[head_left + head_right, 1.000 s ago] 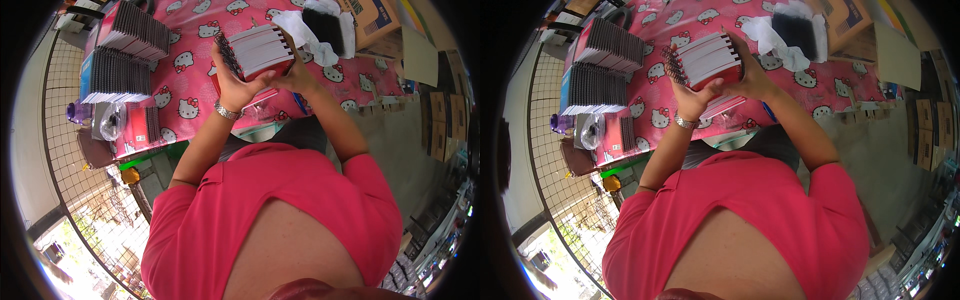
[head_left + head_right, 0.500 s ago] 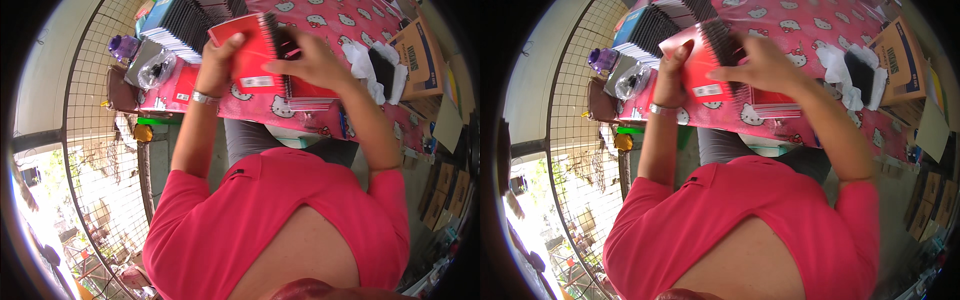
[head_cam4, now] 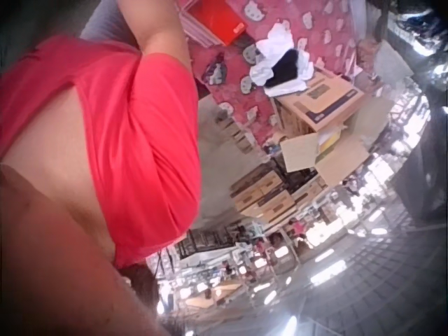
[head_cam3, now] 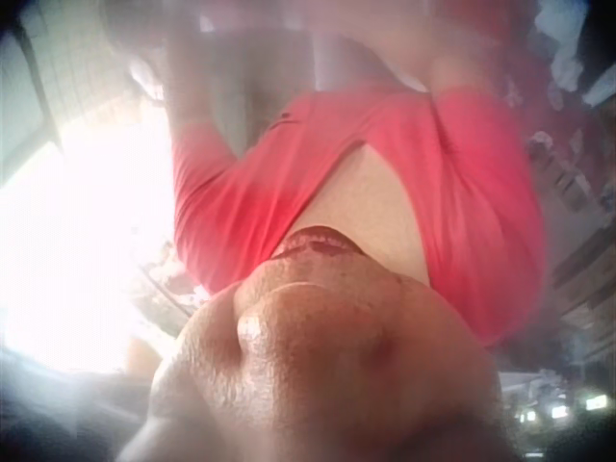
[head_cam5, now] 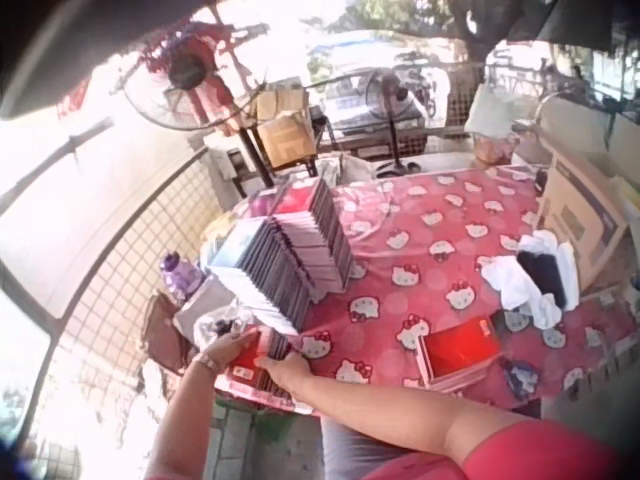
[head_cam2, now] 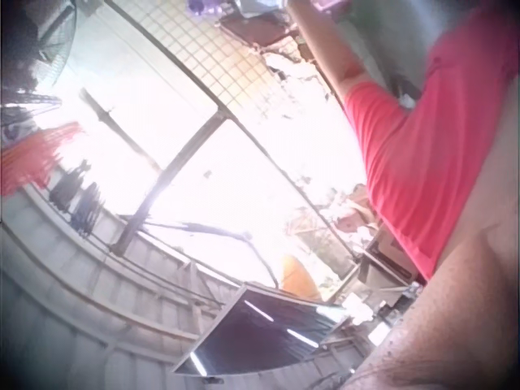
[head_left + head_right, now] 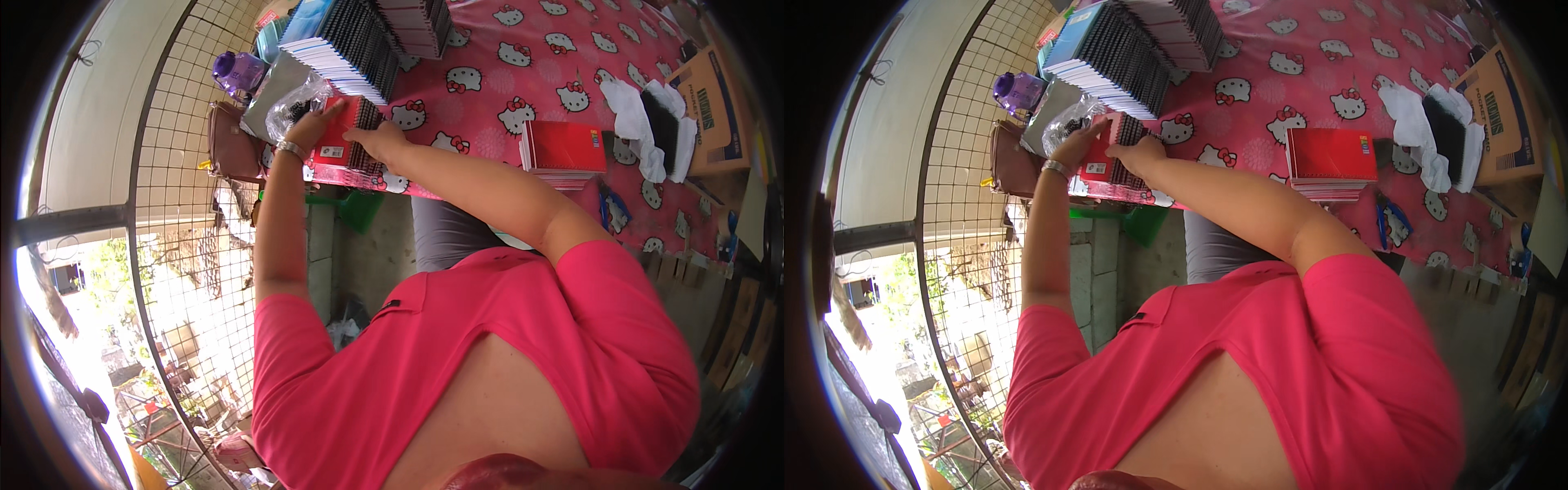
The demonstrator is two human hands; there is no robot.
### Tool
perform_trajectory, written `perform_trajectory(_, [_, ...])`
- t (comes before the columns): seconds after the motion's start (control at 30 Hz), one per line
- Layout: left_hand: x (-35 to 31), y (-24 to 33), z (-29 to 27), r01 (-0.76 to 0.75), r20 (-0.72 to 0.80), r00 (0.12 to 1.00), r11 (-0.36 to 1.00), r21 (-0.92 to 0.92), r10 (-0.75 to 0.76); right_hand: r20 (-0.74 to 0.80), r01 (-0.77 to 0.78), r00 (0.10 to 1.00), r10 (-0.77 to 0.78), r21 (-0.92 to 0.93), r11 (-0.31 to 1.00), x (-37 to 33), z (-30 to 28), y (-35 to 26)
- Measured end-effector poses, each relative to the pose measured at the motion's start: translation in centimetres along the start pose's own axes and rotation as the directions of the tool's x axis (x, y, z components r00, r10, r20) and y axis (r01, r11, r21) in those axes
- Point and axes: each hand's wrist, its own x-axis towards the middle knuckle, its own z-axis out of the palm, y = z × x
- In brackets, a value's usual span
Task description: The person applies staples to the corners of small red notebooks using a stapler and then places each stapled notebook onto a stack.
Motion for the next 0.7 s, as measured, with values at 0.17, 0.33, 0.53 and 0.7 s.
perform_trajectory(0.17, [-0.9, 0.1, 3.4, 0.158, 0.02, 0.987, 0.93, -0.333, -0.16, -0.047, 0.045, 0.997, -0.059, -0.252, 0.967, -1.2, -1.4, -0.4])
perform_trajectory(0.33, [-1.0, 1.1, 2.7, 0.16, 0.019, 0.986, 0.931, -0.328, -0.163, -0.011, -0.011, 1.0, 0.008, -0.291, 0.957, -2.4, -0.9, -2.1])
perform_trajectory(0.53, [-0.4, 1.1, 1.7, 0.193, 0.07, 0.981, 0.953, -0.234, -0.182, -0.149, 0.161, 0.957, -0.248, -0.438, 0.884, -2.1, 1.1, 0.5])
perform_trajectory(0.7, [0.0, 1.2, 1.4, 0.108, 0.127, 0.988, 0.981, -0.164, -0.088, -0.269, 0.057, 0.962, -0.046, 0.033, 0.998, -2.9, 1.1, 4.0])
